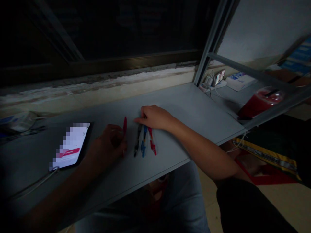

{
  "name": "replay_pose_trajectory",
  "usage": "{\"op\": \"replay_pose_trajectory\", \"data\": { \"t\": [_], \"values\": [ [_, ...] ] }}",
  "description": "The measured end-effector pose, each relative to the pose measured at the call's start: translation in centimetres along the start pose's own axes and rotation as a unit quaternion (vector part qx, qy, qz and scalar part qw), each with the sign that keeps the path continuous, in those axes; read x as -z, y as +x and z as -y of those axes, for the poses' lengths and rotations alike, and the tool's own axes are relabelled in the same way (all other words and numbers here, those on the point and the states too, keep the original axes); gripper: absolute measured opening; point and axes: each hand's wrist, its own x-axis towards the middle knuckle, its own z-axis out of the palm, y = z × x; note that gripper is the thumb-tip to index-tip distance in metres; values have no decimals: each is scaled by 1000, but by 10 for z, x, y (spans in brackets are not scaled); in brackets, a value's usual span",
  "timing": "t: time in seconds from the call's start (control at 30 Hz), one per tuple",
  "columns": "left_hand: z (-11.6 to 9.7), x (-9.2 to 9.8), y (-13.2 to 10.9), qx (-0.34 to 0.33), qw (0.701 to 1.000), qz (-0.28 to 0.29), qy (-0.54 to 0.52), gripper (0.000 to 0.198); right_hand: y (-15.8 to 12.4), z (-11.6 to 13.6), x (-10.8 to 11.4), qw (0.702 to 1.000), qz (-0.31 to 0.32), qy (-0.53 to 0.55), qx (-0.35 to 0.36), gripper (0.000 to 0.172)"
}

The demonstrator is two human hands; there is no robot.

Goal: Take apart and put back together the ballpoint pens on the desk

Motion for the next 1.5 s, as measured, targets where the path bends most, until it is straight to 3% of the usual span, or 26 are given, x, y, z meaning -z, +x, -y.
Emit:
{"op": "replay_pose_trajectory", "data": {
  "t": [0.13,0.27,0.47,0.73,1.03,1.17,1.33,1.5],
  "values": [
    [1,0,1,-24,999,-19,-26,32,-2,6,-2,999,42,6,34,43],
    [3,-4,2,-48,997,47,34,21,-3,7,0,989,112,-4,95,37],
    [-4,-5,-3,-40,988,74,133,27,-3,3,5,984,138,26,107,11],
    [1,-3,0,-8,997,49,62,39,-4,5,5,975,190,12,114,15],
    [2,5,2,4,999,-37,-13,28,-1,1,4,989,105,8,99,33],
    [-1,3,-2,-19,987,-88,-135,24,-1,7,4,988,79,109,78,50],
    [-11,2,-10,-64,945,-61,-316,29,-1,14,-1,930,111,349,29,66],
    [-12,3,-12,-100,946,-73,-301,22,0,14,-10,869,126,478,28,68]
  ]
}}
